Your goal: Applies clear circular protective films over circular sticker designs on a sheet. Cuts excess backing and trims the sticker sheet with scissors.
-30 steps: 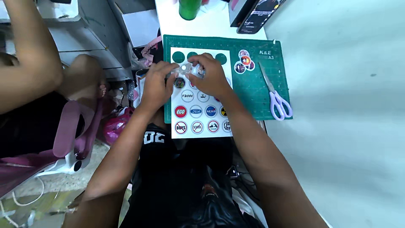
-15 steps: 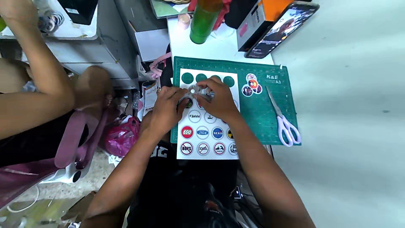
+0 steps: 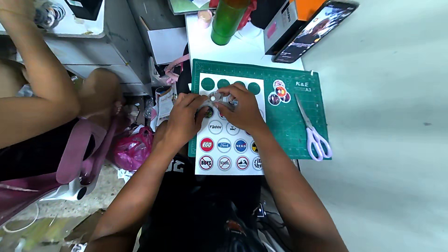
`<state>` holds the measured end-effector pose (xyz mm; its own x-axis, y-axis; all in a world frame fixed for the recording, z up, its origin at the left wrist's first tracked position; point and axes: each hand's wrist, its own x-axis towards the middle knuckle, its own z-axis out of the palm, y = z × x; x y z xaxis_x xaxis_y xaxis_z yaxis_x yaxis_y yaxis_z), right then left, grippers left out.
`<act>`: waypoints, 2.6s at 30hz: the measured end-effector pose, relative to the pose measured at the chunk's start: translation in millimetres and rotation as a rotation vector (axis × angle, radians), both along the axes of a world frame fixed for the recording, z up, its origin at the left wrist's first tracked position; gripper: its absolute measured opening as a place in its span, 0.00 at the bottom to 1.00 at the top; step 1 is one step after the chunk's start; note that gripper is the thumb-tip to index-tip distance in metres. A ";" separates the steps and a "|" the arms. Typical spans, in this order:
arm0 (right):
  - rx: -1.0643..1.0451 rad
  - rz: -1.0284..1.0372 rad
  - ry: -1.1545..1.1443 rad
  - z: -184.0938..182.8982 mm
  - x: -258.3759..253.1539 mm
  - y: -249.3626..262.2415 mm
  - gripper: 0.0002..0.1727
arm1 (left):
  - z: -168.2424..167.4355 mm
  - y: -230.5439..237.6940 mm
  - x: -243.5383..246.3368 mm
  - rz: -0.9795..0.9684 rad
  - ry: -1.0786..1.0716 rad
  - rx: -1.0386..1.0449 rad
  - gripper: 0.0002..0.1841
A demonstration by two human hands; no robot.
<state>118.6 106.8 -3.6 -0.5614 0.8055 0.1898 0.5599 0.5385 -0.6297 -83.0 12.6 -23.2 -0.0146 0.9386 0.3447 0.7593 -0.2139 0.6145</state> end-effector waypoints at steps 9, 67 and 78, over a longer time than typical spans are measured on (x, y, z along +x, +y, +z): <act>-0.002 -0.005 0.008 1.4 0.2 -1.9 0.19 | 3.0 0.6 -0.9 0.001 0.004 -0.009 0.14; -0.080 0.334 -0.421 80.6 -42.7 50.3 0.13 | 2.4 -10.8 112.3 0.337 0.372 -0.127 0.49; 0.029 0.506 -0.808 97.5 -98.8 43.2 0.12 | 4.5 -10.0 111.4 0.325 0.376 -0.162 0.48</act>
<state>19.8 150.0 93.9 -0.8121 0.4321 -0.3921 0.5160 0.8456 -0.1369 28.5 2.6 -18.6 -0.2167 0.9481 0.2327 0.9454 0.1445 0.2920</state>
